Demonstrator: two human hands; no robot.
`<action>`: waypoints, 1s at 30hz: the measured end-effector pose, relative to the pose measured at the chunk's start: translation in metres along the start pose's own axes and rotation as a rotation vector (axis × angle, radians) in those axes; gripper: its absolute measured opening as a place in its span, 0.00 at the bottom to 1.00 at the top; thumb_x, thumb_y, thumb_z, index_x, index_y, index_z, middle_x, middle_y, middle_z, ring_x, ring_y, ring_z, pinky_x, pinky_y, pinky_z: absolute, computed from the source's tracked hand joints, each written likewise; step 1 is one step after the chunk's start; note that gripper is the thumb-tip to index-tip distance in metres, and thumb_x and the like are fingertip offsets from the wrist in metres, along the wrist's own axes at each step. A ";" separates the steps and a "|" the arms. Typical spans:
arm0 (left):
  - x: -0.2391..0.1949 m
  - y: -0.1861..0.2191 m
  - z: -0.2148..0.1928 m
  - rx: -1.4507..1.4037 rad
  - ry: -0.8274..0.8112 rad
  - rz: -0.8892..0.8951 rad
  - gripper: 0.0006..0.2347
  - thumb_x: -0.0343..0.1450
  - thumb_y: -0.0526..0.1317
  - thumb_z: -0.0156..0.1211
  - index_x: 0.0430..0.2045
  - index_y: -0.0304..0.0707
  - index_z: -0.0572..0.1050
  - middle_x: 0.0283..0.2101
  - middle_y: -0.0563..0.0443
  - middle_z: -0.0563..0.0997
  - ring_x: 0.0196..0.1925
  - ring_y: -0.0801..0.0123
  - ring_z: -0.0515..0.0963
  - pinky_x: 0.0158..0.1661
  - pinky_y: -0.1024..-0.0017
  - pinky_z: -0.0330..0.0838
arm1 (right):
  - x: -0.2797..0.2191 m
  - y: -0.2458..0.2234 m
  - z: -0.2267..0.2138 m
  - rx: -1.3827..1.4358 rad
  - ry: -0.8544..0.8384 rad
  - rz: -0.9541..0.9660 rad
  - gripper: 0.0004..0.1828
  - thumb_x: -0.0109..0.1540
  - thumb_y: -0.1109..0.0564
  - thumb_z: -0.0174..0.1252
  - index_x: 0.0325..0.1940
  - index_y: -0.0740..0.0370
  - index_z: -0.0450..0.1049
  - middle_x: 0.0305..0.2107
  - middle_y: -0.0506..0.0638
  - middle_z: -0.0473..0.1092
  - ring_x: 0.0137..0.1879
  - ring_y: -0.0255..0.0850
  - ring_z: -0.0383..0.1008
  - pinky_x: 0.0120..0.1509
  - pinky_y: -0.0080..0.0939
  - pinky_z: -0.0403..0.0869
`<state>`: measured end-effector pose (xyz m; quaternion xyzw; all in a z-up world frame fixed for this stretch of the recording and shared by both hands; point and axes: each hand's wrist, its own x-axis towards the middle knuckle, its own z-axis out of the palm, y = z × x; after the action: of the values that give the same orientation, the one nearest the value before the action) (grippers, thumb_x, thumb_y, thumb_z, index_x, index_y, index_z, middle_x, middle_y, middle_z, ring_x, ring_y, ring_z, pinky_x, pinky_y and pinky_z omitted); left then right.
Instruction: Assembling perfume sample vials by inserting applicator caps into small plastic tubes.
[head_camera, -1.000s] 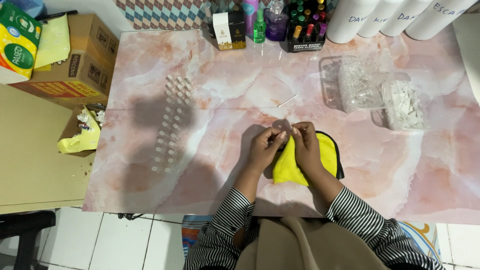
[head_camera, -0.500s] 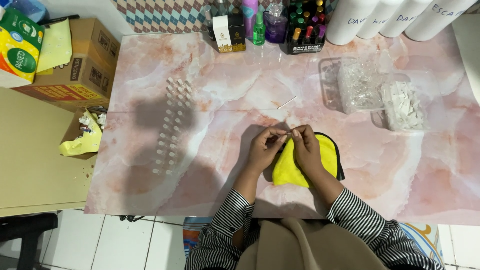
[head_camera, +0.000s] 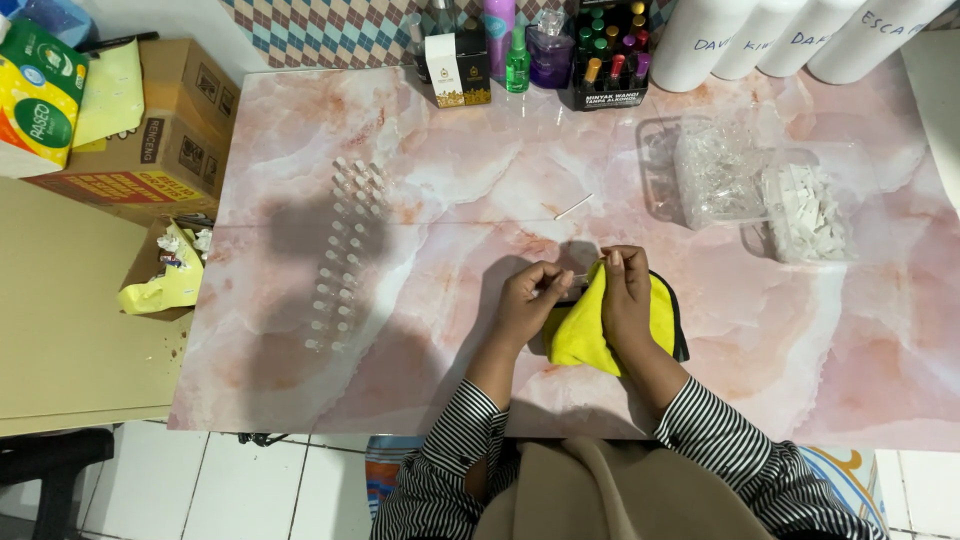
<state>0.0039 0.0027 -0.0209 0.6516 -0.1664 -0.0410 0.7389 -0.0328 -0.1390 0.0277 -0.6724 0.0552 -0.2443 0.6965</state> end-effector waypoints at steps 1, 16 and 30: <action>0.000 0.006 0.002 0.000 -0.001 0.000 0.06 0.74 0.40 0.65 0.31 0.38 0.81 0.25 0.49 0.81 0.32 0.73 0.80 0.39 0.72 0.77 | 0.000 0.007 -0.002 0.000 0.001 0.000 0.09 0.77 0.57 0.41 0.48 0.60 0.67 0.31 0.43 0.62 0.40 0.30 0.60 0.52 0.34 0.64; -0.001 0.009 0.004 0.008 0.112 0.017 0.12 0.79 0.42 0.56 0.25 0.39 0.76 0.22 0.49 0.80 0.29 0.72 0.77 0.37 0.74 0.72 | 0.000 0.027 -0.008 -0.031 -0.031 0.037 0.12 0.75 0.60 0.48 0.37 0.60 0.67 0.23 0.41 0.61 0.33 0.30 0.61 0.43 0.32 0.65; 0.000 0.027 0.003 0.179 0.050 0.041 0.03 0.74 0.33 0.60 0.32 0.40 0.80 0.27 0.47 0.81 0.34 0.67 0.80 0.38 0.66 0.77 | -0.009 0.049 -0.011 -0.415 -0.231 -0.186 0.09 0.69 0.55 0.61 0.41 0.63 0.71 0.30 0.58 0.70 0.40 0.56 0.75 0.47 0.52 0.72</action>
<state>-0.0017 0.0041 0.0057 0.7122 -0.1644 0.0053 0.6824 -0.0318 -0.1466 -0.0225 -0.8266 -0.0377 -0.2126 0.5197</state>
